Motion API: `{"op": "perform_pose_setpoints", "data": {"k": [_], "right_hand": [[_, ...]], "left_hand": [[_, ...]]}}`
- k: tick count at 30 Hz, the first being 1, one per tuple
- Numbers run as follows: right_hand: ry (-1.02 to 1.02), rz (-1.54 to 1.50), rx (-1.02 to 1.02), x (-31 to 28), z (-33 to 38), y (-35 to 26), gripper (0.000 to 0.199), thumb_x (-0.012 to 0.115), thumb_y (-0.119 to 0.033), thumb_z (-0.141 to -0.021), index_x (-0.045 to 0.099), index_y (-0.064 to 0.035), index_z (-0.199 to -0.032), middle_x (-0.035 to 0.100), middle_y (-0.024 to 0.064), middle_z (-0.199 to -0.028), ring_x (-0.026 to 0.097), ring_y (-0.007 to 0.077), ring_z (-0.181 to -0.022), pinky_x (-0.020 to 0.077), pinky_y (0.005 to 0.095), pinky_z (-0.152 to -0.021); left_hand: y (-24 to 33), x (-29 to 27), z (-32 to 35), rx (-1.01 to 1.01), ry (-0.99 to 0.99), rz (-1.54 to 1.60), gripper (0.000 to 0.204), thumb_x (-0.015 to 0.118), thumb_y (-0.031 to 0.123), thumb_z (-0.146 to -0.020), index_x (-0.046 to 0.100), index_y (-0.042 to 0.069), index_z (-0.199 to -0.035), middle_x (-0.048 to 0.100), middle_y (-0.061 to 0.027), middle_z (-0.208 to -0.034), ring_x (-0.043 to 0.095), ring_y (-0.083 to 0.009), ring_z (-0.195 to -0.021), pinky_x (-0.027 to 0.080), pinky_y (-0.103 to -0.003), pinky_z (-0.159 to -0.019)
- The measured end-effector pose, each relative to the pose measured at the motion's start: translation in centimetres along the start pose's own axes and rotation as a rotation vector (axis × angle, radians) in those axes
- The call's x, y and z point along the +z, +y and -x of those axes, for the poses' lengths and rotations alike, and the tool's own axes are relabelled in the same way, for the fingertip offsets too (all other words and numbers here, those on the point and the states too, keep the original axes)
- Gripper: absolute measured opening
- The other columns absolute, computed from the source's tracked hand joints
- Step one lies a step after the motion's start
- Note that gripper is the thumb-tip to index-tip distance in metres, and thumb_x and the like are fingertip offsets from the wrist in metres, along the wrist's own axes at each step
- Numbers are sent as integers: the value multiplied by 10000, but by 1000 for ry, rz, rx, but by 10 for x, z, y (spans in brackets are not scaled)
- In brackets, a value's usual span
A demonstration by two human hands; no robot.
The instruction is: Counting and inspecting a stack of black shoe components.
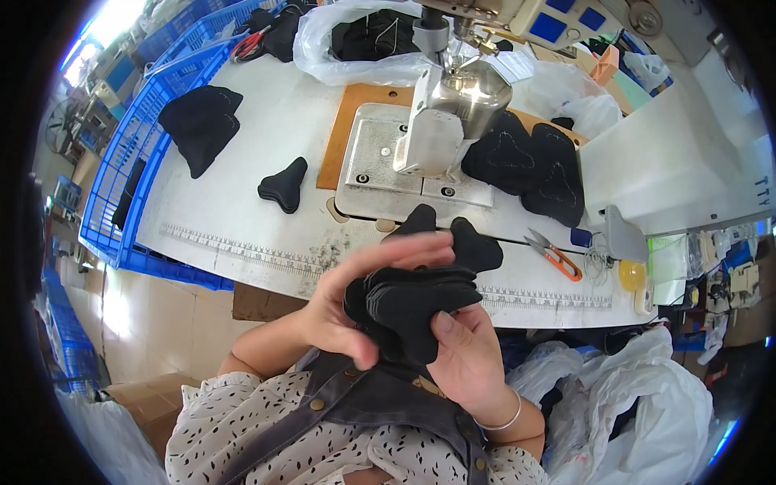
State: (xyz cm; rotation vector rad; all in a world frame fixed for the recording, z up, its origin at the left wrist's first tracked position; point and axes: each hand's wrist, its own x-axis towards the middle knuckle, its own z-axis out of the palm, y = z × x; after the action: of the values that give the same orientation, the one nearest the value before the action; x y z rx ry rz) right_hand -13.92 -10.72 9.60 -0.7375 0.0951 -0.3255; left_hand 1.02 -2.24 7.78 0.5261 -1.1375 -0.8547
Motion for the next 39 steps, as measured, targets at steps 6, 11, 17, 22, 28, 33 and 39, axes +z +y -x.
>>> {"op": "perform_pose_setpoints", "data": {"k": [6,11,17,22,28,33,39], "right_hand": [[4,-192,36,0,5,2,377,421,-232,-930,431,-44,-1256,524,99,-1216,494,228,-1145,367,378,-996],[20,-185,49,2,6,4,374,454,-254,-911,464,-68,-1235,537,63,-1199,487,219,-1148,369,379,-983],[44,-418,58,0,12,9,400,473,-235,-907,429,28,-1204,529,162,-1172,526,262,-1092,377,391,-982],[-18,-408,46,4,9,10,413,478,-269,-904,439,31,-1185,537,157,-1145,542,262,-1040,385,418,-959],[-28,-78,164,19,1,5,425,561,-219,-861,428,-24,-1214,499,104,-1225,493,242,-1135,443,374,-923],[133,79,104,22,4,15,488,640,-179,-832,405,2,-1220,514,132,-1163,529,256,-1090,452,361,-909],[17,495,159,22,-3,9,507,648,-93,-790,403,6,-1224,503,93,-1152,514,159,-1040,401,296,-902]], "left_hand": [[-2,-2,0,-4,-30,18,754,710,382,-711,428,-17,-1286,383,-197,-1364,361,-302,-1275,280,-401,-1038],[-8,-9,2,87,-56,-112,866,682,531,-662,428,-12,-1288,357,-283,-1339,362,-395,-1251,310,-485,-1013],[-10,-12,10,7,-42,185,831,619,604,-639,425,173,-1321,319,-276,-1364,336,-422,-1257,306,-515,-1015],[-9,-12,12,-14,-31,212,823,637,594,-620,448,171,-1300,332,-265,-1362,356,-425,-1244,323,-514,-1004],[-3,-11,4,231,-122,-407,813,707,399,-665,417,-25,-1295,446,-218,-1295,439,-361,-1195,322,-441,-1002],[3,4,8,143,-69,-132,644,693,466,-692,498,33,-1126,448,-198,-1279,450,-367,-1157,334,-456,-971],[17,-14,18,290,-235,-443,620,703,488,-664,551,73,-1099,411,-259,-1299,398,-424,-1193,231,-550,-1000]]}}
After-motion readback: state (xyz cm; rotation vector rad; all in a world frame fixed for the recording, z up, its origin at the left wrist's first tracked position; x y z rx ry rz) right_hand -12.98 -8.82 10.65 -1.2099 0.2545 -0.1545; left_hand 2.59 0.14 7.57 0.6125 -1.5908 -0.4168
